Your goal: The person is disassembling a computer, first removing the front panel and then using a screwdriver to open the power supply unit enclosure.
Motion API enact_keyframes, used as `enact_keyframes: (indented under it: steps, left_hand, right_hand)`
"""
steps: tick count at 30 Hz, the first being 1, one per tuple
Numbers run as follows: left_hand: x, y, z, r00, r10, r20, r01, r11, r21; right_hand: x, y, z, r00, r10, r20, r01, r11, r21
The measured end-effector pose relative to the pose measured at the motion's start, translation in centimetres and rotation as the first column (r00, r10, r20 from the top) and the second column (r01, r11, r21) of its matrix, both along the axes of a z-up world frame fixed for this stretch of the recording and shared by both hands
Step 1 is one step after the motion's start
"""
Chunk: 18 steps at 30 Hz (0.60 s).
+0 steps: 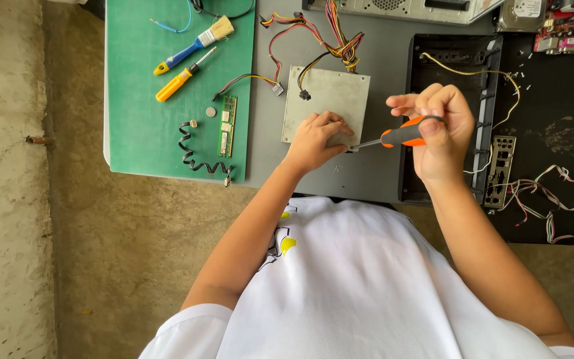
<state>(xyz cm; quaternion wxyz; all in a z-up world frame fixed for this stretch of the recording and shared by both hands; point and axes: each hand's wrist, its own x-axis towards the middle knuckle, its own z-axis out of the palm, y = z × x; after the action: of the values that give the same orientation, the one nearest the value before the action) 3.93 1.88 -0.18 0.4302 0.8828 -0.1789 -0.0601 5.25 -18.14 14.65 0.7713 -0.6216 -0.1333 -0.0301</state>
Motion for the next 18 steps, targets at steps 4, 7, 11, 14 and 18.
enact_keyframes:
  steps: [4,7,11,14,18]
  left_hand:
    - [-0.8,-0.5,2.1,0.989,0.07,-0.132,-0.081,0.993,-0.083]
    - [-0.9,-0.9,11.0,0.921,-0.031,-0.387,-0.195,0.825,-0.53]
    - [0.6,-1.2,15.9,0.938,-0.251,-0.238,0.058,0.793,-0.606]
    - [2.6,-0.9,16.6,0.931,-0.362,-0.047,0.316,0.865,-0.39]
    - [2.8,-1.7,16.1,0.967,-0.233,0.104,0.253,0.929,-0.271]
  right_hand:
    - [-0.3,-0.1,0.2,0.998,-0.029,-0.049,0.03,1.0,0.01]
    - [-0.5,0.1,2.1,0.996,0.08,-0.049,-0.085,0.992,-0.098]
    - [-0.4,0.1,5.2,0.983,0.157,0.092,-0.109,0.913,-0.393]
    - [-0.1,0.4,6.5,0.972,0.116,0.204,0.032,0.797,-0.603]
    - [-0.6,-0.1,6.4,0.959,0.057,0.276,0.138,0.758,-0.637]
